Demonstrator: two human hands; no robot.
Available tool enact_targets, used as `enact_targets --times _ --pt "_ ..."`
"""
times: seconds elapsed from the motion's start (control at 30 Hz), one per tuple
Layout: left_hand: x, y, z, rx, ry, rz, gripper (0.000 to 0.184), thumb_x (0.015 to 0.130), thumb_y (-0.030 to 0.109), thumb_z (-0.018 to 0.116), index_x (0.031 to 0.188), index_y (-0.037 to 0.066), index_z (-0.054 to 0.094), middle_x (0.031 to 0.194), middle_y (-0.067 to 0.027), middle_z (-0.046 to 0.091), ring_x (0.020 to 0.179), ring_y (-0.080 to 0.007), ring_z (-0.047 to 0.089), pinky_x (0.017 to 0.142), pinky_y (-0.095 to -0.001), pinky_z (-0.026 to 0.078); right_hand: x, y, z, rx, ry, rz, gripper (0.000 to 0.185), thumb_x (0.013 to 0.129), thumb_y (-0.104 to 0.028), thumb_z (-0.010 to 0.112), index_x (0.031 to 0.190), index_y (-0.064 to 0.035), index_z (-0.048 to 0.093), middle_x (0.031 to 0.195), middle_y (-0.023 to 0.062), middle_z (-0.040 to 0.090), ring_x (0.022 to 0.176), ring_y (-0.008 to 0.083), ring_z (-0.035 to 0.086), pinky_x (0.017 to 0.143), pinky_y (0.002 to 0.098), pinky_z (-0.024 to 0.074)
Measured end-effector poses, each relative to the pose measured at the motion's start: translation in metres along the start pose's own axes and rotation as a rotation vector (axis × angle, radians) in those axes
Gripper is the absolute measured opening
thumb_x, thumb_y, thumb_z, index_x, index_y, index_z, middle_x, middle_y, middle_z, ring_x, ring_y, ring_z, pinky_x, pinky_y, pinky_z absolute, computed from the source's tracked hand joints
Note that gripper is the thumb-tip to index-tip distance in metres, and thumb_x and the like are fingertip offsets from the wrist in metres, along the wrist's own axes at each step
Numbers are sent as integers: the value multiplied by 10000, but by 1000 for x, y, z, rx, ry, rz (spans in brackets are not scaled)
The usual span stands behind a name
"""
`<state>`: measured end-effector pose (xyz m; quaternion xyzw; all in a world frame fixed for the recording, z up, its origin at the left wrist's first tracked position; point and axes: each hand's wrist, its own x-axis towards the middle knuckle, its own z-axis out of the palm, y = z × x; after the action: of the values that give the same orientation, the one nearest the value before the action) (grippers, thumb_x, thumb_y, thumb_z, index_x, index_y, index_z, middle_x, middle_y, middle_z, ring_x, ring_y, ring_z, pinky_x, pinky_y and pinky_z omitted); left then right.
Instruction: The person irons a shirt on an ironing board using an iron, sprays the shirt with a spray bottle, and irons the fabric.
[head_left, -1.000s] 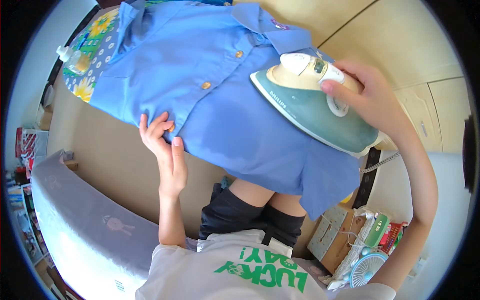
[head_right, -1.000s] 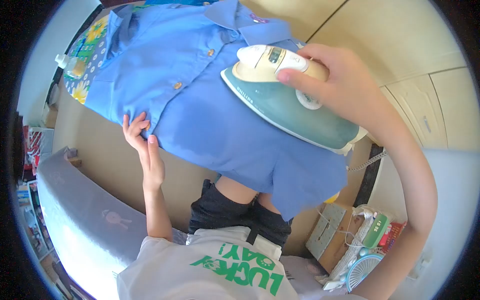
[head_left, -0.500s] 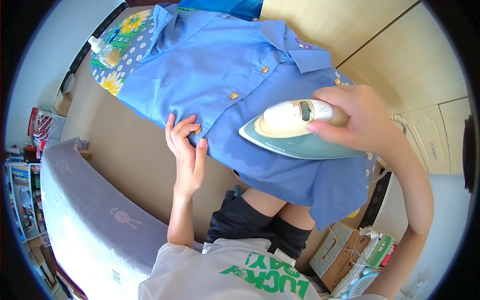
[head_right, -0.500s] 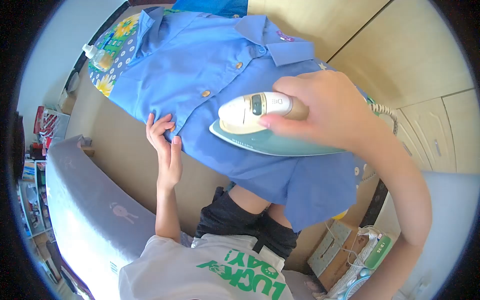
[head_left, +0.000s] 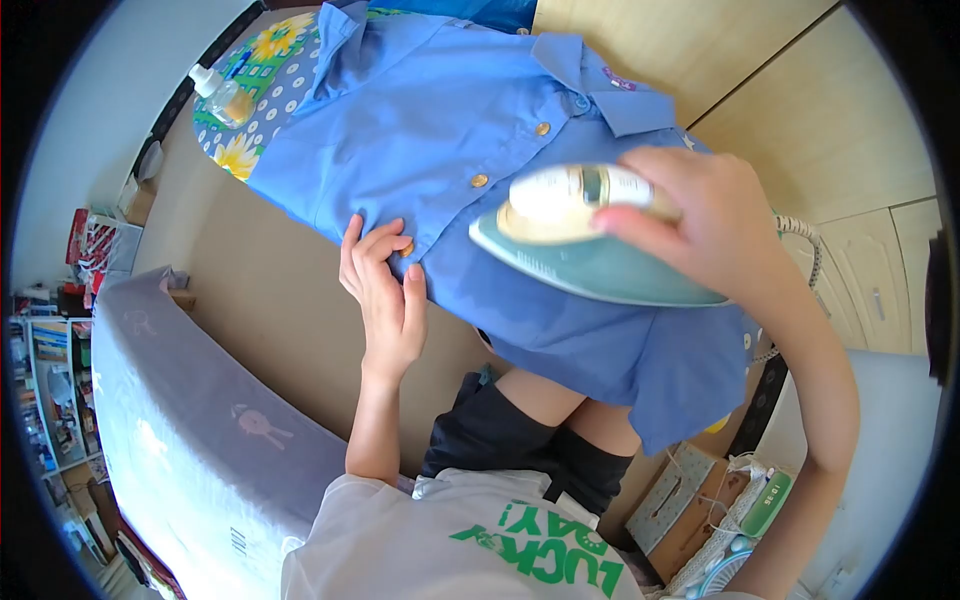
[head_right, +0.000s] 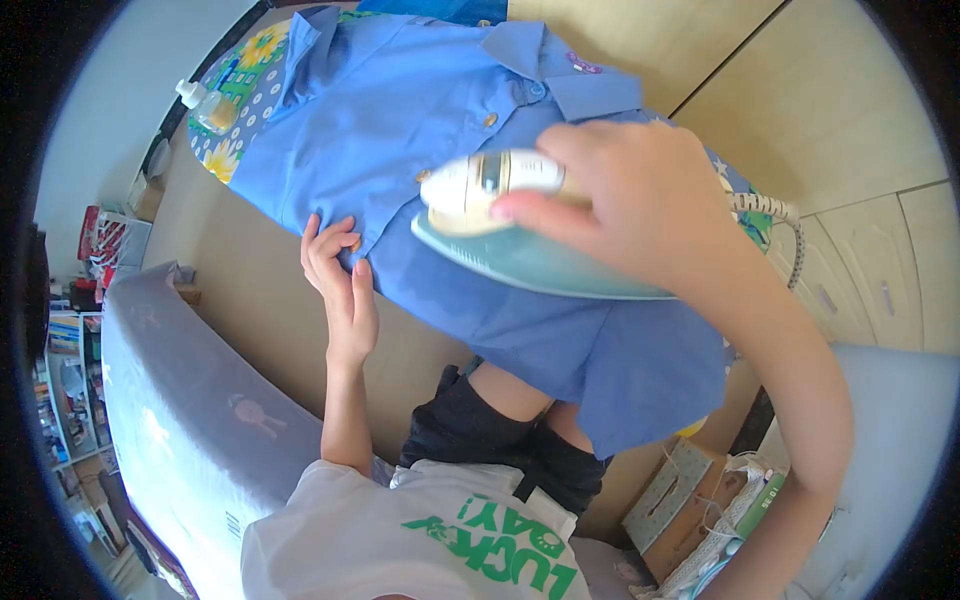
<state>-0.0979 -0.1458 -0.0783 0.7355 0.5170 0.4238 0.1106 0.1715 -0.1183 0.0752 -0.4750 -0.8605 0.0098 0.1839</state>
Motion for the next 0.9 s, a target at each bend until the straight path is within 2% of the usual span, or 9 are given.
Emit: enact_targets --times 0.07,0.17,0.23,0.43,0.5,0.63,0.7,0.73,0.9 --pt "1 -1 2 -16 47 23 281 859 66 468 1135 12 472 1242 -155 477 1316 -413 245 1074 -496 155 2 2 4 -55 71 61 407 753 -465 680 688 -75 584 584 111 556 524 313 550 492 390 423" --pt "1 -7 2 -56 52 65 280 849 54 478 1126 12 479 1225 -152 491 1311 -408 253 1074 -496 165 3 4 3 -26 89 -56 397 739 -462 692 688 -83 585 569 93 547 495 303 531 482 401 411" --pt "0 -14 3 -57 65 89 280 848 62 498 1124 20 489 1222 -150 508 1307 -402 266 1072 -496 184 0 1 -2 17 -10 -246 385 750 -451 685 688 -85 585 566 77 545 480 288 524 470 401 401" --pt "0 -25 -2 -94 66 188 273 849 65 567 1119 53 528 1196 -133 565 1297 -381 308 1054 -476 250 7 0 14 -83 138 -132 414 724 -477 708 693 -83 585 566 69 545 479 276 531 458 370 406" --pt "0 -27 -3 -47 126 229 286 797 37 655 1069 56 572 1123 -115 609 1233 -375 408 1010 -457 332 8 0 13 -77 186 -115 417 719 -478 714 692 -82 583 559 69 539 479 274 531 458 368 407" --pt "-8 -27 -3 53 278 306 223 778 25 676 990 45 608 1039 -98 632 1095 -349 534 941 -435 417 5 -3 6 -30 91 -234 405 722 -461 716 690 -81 579 551 68 536 480 271 532 456 366 403" --pt "-14 -27 -5 304 382 415 277 665 27 778 905 70 647 981 -51 643 946 -291 594 767 -373 476 5 -4 6 -30 79 -234 403 721 -457 717 687 -80 576 551 67 537 481 270 531 454 363 401" --pt "-13 -25 -5 323 419 447 236 671 23 770 868 85 656 938 -29 636 869 -245 606 703 -348 472 5 -4 7 -34 81 -228 403 720 -455 716 686 -80 572 555 67 539 481 270 530 452 360 398" --pt "-17 -23 -7 304 389 441 233 674 14 753 871 86 651 925 -29 636 868 -234 624 695 -326 464 6 -3 9 -16 98 -224 398 725 -447 711 684 -80 562 566 67 542 483 269 528 447 351 391"
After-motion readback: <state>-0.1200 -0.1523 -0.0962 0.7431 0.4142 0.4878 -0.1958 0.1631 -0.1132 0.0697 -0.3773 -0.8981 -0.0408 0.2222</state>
